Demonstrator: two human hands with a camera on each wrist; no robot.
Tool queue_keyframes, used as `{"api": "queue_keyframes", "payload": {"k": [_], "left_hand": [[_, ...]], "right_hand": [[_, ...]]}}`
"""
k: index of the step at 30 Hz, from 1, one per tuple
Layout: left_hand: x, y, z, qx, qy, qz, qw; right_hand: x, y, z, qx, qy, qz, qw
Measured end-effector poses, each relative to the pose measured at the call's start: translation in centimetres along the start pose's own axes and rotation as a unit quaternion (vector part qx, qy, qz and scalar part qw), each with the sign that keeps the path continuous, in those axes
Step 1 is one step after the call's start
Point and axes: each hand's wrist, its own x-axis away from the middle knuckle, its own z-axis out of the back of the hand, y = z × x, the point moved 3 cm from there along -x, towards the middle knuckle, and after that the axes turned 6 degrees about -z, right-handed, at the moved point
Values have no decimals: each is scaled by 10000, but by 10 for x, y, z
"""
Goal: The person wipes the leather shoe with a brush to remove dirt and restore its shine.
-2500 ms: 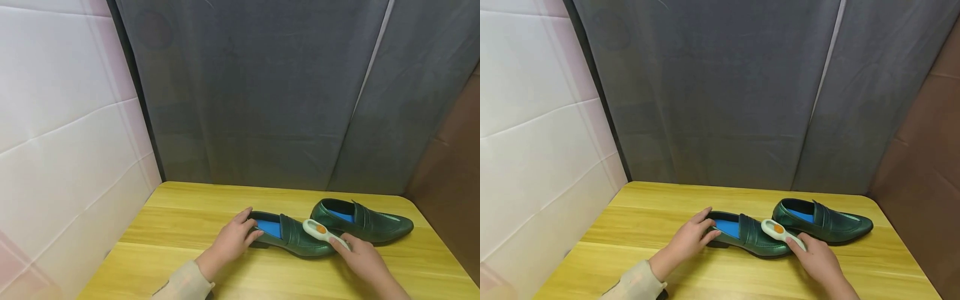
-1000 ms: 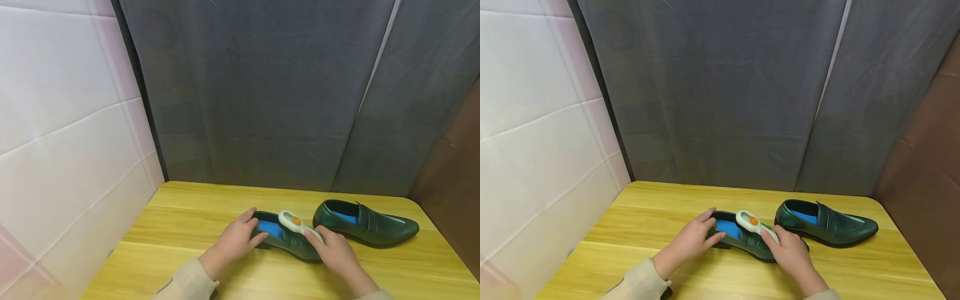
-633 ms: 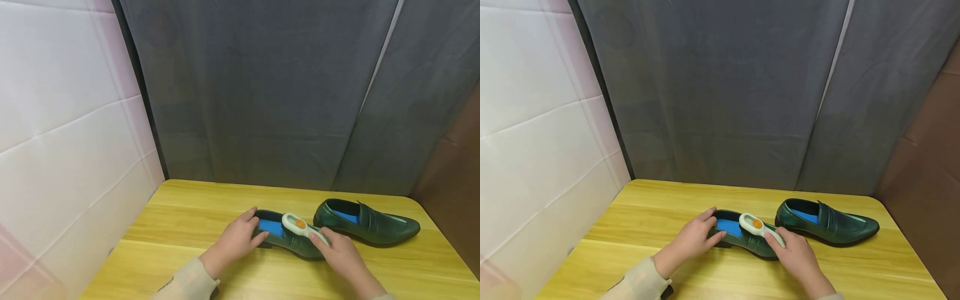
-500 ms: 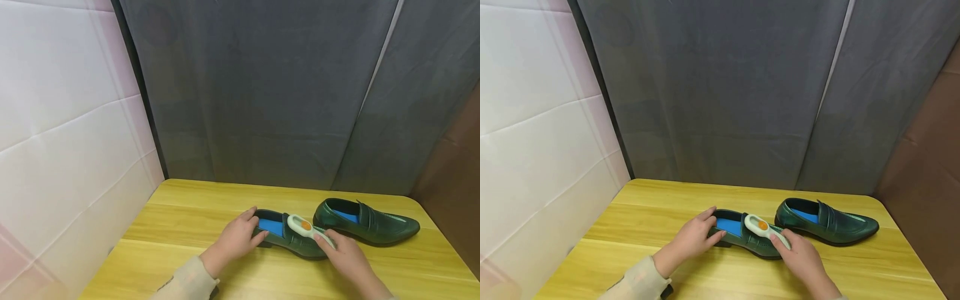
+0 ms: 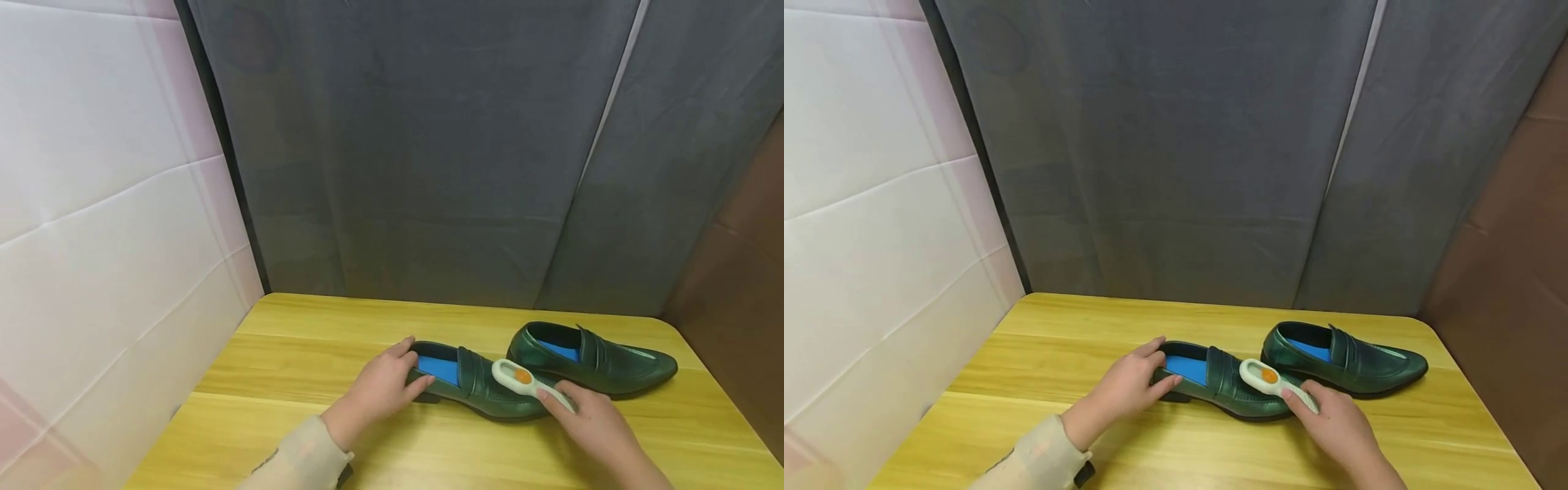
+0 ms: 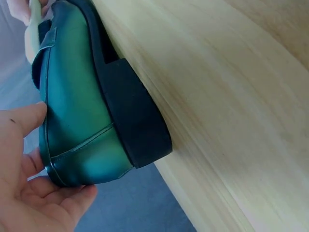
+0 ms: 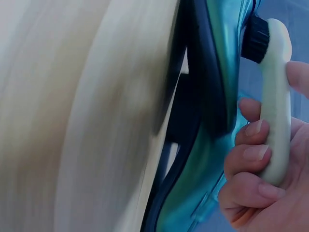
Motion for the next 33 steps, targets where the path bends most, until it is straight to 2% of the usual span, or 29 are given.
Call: {"api": "queue_keyframes", "payload": {"k": [8, 12, 21, 26, 33], "left_hand": [[-4, -1, 2, -57, -54, -62, 9999], [-4, -2, 1, -136, -37, -161, 9998], [-2, -5, -5, -371, 306, -347, 9982], [-1, -5, -5, -412, 533, -241, 9974], [-4, -4, -4, -559, 705, -163, 9958]], "right_hand": [[0, 24, 8, 53, -107, -162, 9998], [-1, 32, 16, 78, -73, -42, 9999], [-2, 51, 31, 241, 108, 243, 9994], [1, 46, 30, 177, 62, 213, 9996], [-1, 25, 13, -12, -157, 184, 9997]]}}
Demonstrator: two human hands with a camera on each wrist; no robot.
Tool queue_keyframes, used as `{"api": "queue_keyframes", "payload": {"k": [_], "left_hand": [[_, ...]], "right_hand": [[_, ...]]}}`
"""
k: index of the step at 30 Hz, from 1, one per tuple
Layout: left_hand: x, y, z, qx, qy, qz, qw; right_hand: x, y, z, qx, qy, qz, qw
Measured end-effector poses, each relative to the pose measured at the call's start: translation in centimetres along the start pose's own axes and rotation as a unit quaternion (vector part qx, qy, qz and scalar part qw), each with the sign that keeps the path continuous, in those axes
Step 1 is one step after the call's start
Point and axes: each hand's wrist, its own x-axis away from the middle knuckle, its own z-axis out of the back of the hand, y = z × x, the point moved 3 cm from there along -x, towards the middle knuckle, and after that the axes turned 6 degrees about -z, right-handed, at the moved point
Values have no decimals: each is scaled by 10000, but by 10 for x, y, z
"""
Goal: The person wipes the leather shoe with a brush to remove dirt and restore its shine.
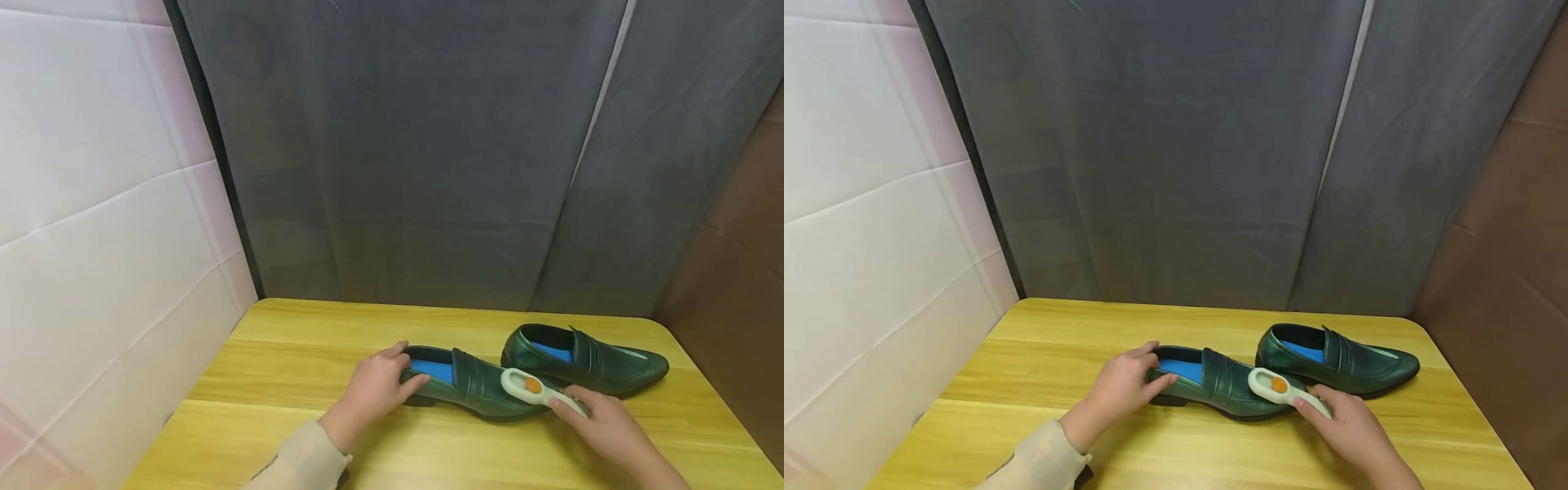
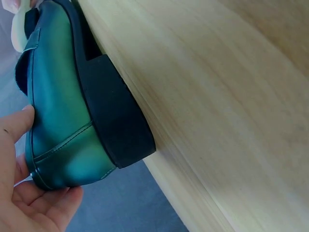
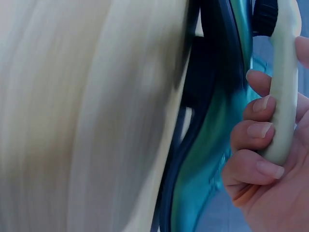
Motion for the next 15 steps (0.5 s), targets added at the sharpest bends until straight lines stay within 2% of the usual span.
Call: {"api": "queue_keyframes", "payload": {"k": [7, 15], "left_hand": [[0, 3, 0, 37, -49, -50, 10000], [2, 1, 3, 51, -164, -156, 9997]], "right_hand": [[-2, -18, -22, -349, -31, 170, 9992], [-2, -16, -32, -673, 58, 107, 9977]]}}
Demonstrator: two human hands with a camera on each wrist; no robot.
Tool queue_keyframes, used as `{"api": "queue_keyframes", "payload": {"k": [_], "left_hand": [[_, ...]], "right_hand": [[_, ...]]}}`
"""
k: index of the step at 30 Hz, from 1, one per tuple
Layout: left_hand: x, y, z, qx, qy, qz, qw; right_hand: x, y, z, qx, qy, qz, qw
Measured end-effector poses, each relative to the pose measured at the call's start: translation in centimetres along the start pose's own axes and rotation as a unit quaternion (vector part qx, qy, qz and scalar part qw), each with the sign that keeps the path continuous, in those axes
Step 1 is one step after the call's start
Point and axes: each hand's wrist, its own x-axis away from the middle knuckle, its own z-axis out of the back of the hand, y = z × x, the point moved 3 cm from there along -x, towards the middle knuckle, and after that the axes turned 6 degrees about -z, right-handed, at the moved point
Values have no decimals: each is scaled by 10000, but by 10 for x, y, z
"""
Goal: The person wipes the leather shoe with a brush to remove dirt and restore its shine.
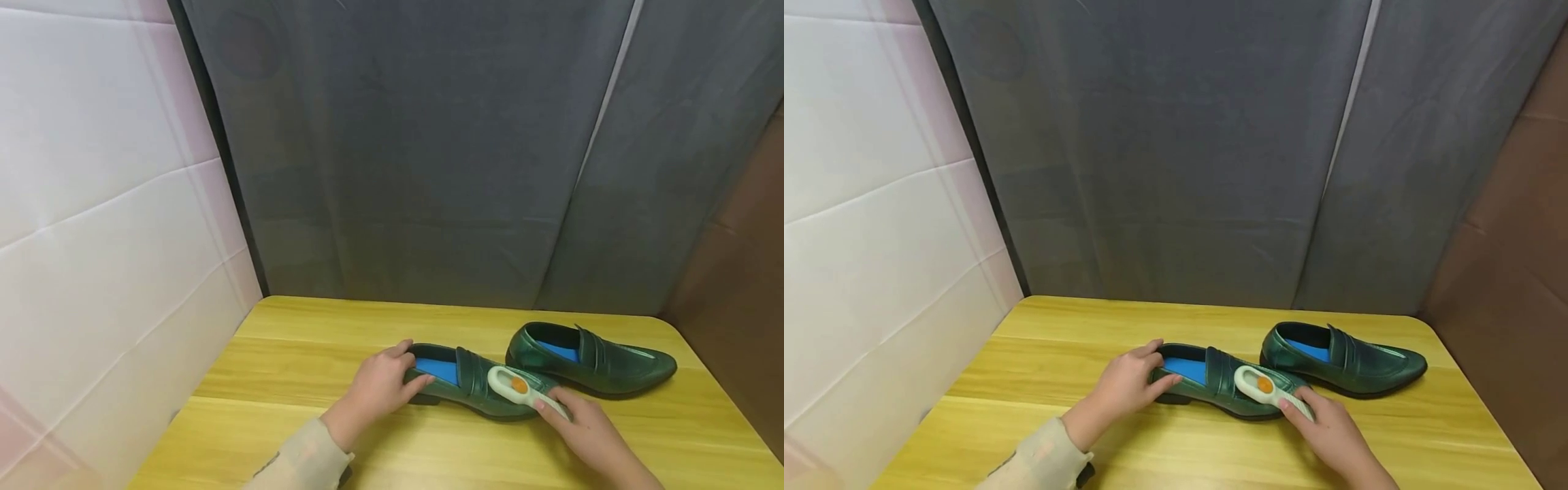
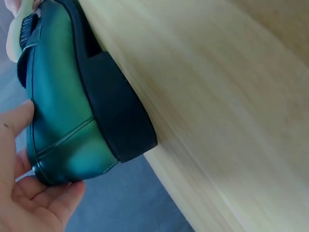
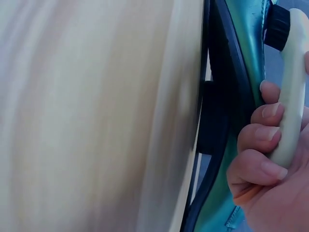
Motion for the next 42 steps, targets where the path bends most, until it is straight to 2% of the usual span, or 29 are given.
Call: {"api": "queue_keyframes", "payload": {"k": [7, 13, 20, 24, 29, 42], "left_hand": [[0, 0, 2, 76, -334, -152, 9993], [1, 0, 3, 36, -425, -50, 9991], [2, 1, 2, 11, -471, -37, 9989], [3, 0, 1, 55, -490, -10, 9988], [3, 0, 2, 167, -468, -30, 9988], [4, 0, 2, 229, -457, -51, 9987]], "right_hand": [[-1, 0, 1, -191, 40, 41, 9998], [-1, -23, 0, 83, -46, 417, 9991], [-5, -50, -8, 354, 68, 870, 9956], [-9, -58, -11, 444, 136, 1105, 9928], [-9, -49, -8, 538, 293, 1202, 9909], [-3, -11, 16, 907, 494, 1099, 9886]]}}
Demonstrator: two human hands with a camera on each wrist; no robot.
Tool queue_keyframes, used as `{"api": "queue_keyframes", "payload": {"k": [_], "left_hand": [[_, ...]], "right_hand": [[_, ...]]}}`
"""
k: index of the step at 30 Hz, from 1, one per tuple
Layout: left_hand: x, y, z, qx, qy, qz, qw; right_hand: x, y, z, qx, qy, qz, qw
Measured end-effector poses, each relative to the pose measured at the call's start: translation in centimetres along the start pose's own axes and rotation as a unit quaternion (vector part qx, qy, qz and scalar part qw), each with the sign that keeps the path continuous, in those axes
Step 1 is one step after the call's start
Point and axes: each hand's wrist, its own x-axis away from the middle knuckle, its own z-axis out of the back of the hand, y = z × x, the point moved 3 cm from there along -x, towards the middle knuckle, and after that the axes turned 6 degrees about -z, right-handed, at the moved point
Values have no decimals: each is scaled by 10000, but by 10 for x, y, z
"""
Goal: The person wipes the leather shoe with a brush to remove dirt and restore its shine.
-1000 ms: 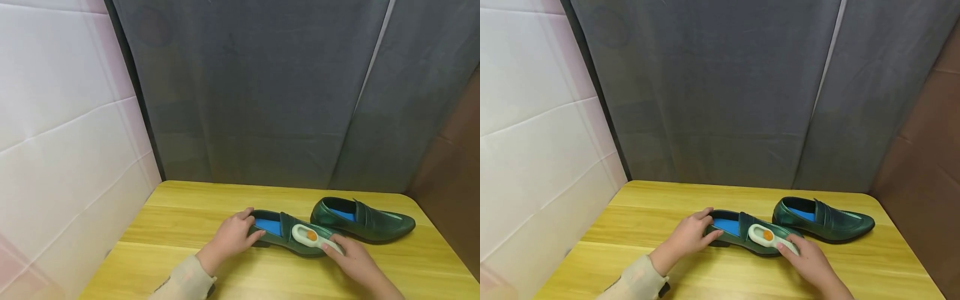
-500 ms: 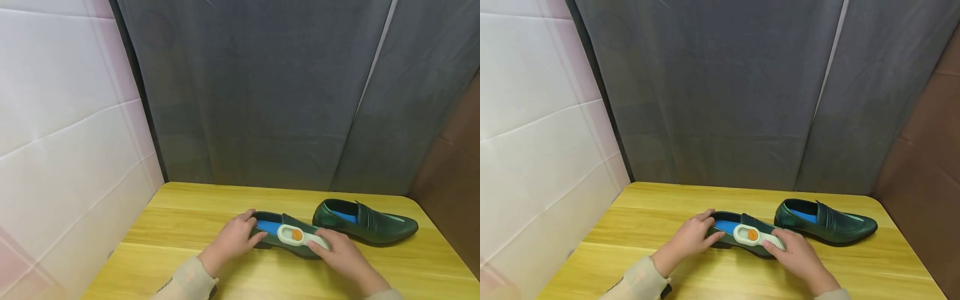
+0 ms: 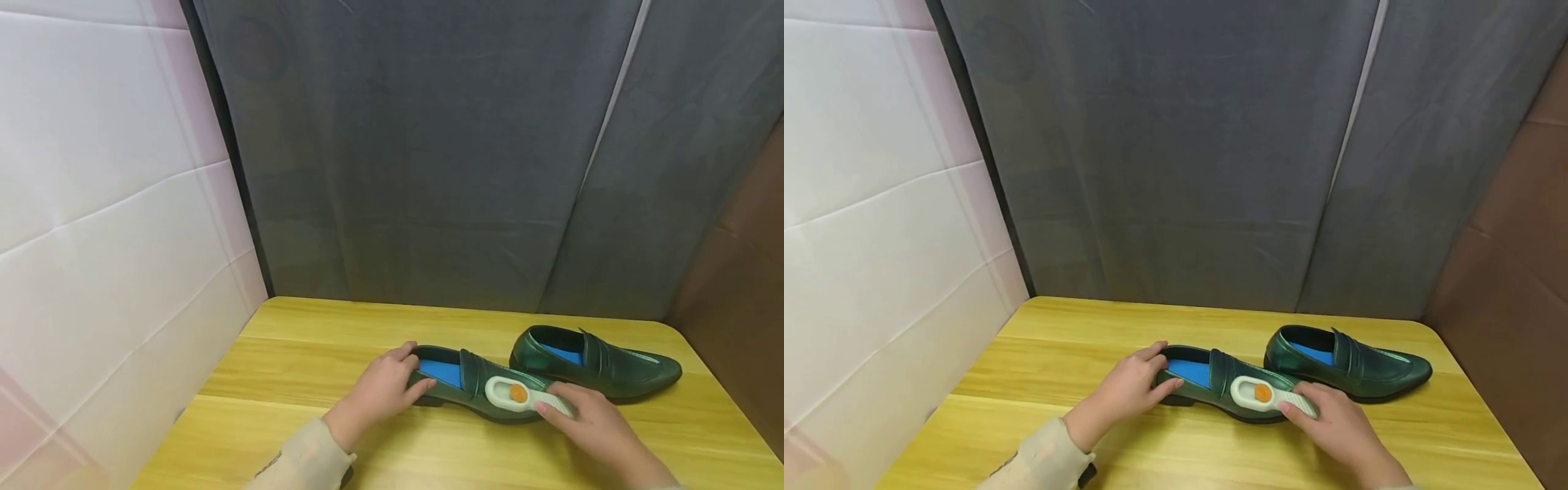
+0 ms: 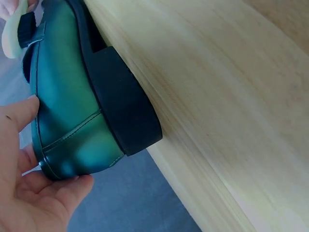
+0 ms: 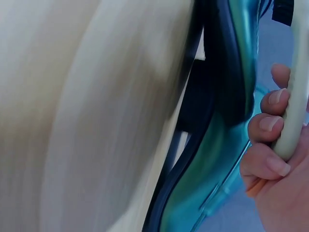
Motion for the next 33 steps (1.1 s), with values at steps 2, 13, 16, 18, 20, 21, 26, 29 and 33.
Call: {"api": "queue_keyframes", "payload": {"k": [2, 13, 16, 18, 20, 21, 26, 29, 33], "left_hand": [[0, 0, 0, 25, -27, 17, 10000], [1, -3, 1, 67, -59, 84, 9999], [0, -3, 0, 50, -105, 28, 9999], [0, -3, 0, 67, -142, 47, 9999], [0, -3, 1, 75, -148, 59, 9998], [0, -3, 1, 73, -140, 56, 9999], [-1, -6, 1, 182, -98, -81, 9998], [0, -9, 2, 393, -63, -158, 9991], [-1, -14, 3, 627, 16, -169, 9979]], "right_hand": [[2, 5, 2, 62, 31, -29, 10000], [10, 35, 18, 301, -150, -312, 9989], [14, 46, 23, 295, -211, -373, 9986], [17, 53, 26, 292, -187, -346, 9988], [19, 58, 30, 266, -116, -292, 9992], [19, 60, 32, 254, -103, -267, 9993], [21, 70, 40, 364, -195, -378, 9984], [23, 74, 43, 492, -281, -429, 9975], [24, 73, 42, 563, -159, -214, 9981]]}}
